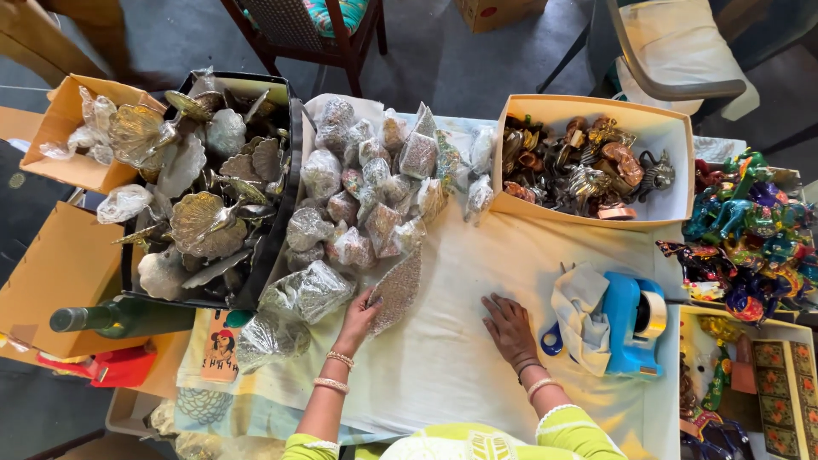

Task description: The person wraps a small decorative item in bubble wrap on a table covered with various craft supplies. They smooth the wrap around the object and then pick up a larger piece of bubble wrap to prepare for the next item.

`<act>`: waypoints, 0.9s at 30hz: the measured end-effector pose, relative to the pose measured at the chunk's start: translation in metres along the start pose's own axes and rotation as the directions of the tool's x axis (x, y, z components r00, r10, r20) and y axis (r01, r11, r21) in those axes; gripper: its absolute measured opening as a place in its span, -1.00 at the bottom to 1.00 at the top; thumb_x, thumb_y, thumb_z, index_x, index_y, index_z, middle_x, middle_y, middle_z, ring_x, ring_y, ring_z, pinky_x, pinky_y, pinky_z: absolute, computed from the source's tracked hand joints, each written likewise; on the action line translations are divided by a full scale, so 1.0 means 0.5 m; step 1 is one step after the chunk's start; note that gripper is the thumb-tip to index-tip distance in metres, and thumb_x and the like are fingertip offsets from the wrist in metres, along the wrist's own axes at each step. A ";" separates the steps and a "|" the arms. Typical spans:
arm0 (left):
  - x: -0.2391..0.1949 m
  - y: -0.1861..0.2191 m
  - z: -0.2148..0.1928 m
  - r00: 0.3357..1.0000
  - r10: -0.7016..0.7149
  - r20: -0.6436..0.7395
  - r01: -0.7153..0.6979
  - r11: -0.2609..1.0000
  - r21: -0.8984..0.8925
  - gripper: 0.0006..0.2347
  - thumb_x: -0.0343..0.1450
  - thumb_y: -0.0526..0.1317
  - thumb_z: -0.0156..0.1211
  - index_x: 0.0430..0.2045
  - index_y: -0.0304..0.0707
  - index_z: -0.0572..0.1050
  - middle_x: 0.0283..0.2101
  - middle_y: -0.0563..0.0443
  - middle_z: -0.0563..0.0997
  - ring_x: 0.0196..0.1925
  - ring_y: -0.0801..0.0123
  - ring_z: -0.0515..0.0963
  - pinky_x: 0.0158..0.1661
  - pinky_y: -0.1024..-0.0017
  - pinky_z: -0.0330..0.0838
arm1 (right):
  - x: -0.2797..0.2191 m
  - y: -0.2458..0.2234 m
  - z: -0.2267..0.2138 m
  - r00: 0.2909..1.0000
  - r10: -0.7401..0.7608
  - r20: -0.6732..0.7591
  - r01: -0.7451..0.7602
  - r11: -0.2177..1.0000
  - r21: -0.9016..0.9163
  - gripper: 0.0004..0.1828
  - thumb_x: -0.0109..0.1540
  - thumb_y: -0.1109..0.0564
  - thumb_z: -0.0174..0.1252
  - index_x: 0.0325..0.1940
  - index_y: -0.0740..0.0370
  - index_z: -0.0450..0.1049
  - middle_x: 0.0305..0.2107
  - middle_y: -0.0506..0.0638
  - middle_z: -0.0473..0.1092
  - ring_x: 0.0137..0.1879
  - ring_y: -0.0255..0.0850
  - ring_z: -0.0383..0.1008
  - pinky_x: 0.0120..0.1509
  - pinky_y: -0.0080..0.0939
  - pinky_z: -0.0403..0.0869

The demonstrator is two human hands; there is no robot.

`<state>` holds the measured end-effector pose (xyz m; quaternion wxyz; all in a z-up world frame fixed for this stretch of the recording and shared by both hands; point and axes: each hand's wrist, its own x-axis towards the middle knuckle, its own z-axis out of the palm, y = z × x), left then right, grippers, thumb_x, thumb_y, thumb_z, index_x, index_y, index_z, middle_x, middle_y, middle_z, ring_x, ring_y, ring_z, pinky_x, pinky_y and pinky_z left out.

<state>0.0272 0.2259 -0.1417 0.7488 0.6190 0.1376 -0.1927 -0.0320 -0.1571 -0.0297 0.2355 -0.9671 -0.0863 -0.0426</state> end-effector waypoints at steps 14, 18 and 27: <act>-0.053 -0.013 -0.094 0.980 0.186 -0.072 -0.174 0.974 0.142 -0.64 0.41 -0.36 0.24 0.13 -0.36 0.48 -0.01 0.11 0.62 -0.05 0.56 0.52 -0.03 0.56 0.39 | -0.006 0.011 0.014 1.000 0.008 0.007 -0.008 1.000 -0.004 -0.50 0.28 -0.01 0.11 0.32 -0.02 0.37 0.23 -0.04 0.34 0.28 -0.02 0.27 0.35 0.02 0.25; -0.034 -0.058 -0.126 0.960 0.264 -0.095 -0.241 0.948 0.206 -0.69 0.43 -0.34 0.25 0.06 -0.45 0.53 0.02 -0.02 0.67 0.02 0.43 0.58 0.08 0.45 0.41 | -0.009 0.011 0.015 1.000 0.006 0.001 -0.006 1.000 -0.021 -0.51 0.28 0.00 0.11 0.32 -0.03 0.38 0.23 -0.05 0.34 0.28 -0.02 0.27 0.35 0.02 0.25; -0.140 0.154 0.004 0.923 0.218 -0.316 0.162 0.525 0.836 -0.54 0.44 -0.08 0.28 0.19 -0.30 0.40 0.12 -0.32 0.54 0.07 -0.21 0.55 -0.01 0.02 0.44 | -0.008 0.008 0.012 1.000 0.004 -0.004 -0.004 1.000 -0.029 -0.51 0.30 0.00 0.10 0.33 -0.03 0.39 0.23 -0.05 0.35 0.28 -0.04 0.28 0.33 0.01 0.26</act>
